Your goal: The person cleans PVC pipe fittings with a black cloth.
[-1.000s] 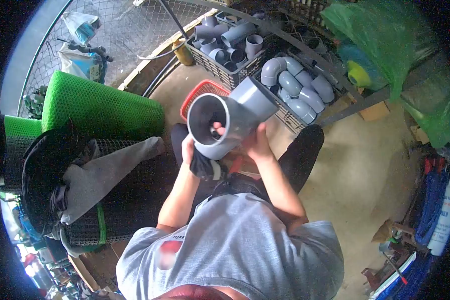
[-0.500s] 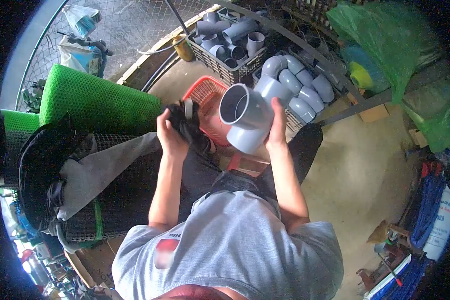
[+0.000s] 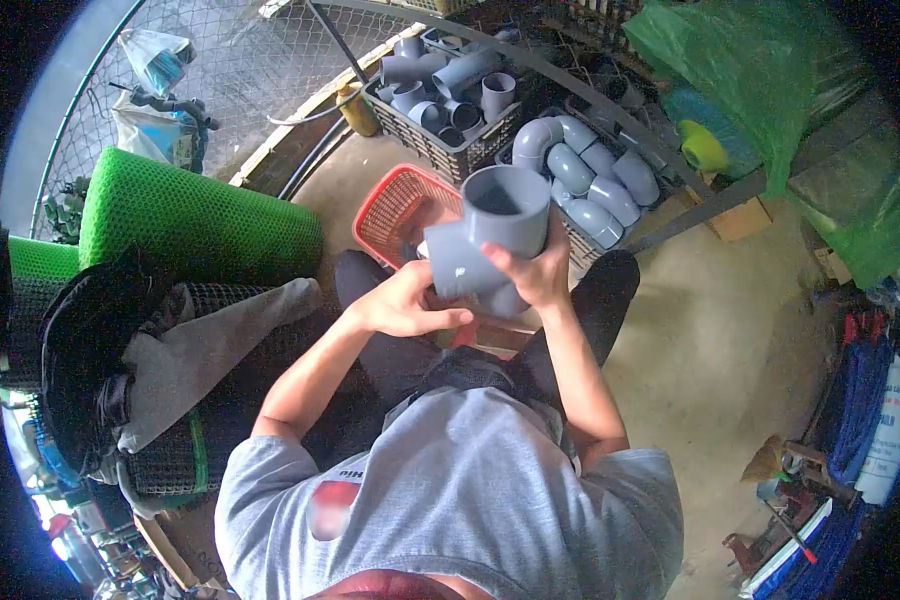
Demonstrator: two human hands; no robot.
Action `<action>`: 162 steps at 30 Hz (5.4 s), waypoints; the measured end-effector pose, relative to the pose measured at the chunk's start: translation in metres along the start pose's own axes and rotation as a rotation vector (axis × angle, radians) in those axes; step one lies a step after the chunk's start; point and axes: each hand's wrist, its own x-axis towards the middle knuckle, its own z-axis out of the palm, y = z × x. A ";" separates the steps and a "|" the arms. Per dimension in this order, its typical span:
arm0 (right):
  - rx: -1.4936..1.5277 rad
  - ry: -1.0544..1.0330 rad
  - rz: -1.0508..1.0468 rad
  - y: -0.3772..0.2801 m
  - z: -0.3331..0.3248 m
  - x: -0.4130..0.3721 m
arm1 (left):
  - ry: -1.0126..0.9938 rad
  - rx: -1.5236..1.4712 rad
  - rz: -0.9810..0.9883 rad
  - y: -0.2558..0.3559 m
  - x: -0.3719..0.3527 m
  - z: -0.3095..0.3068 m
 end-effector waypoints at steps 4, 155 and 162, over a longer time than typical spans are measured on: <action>-0.055 -0.160 -0.422 0.007 -0.012 -0.001 | 0.134 -0.896 -0.129 -0.031 -0.013 0.017; 0.647 0.033 0.119 0.050 -0.015 -0.025 | 0.573 0.427 0.332 0.049 0.083 0.060; 0.528 0.167 0.163 0.000 0.000 -0.022 | 0.430 0.472 0.263 -0.005 0.075 0.057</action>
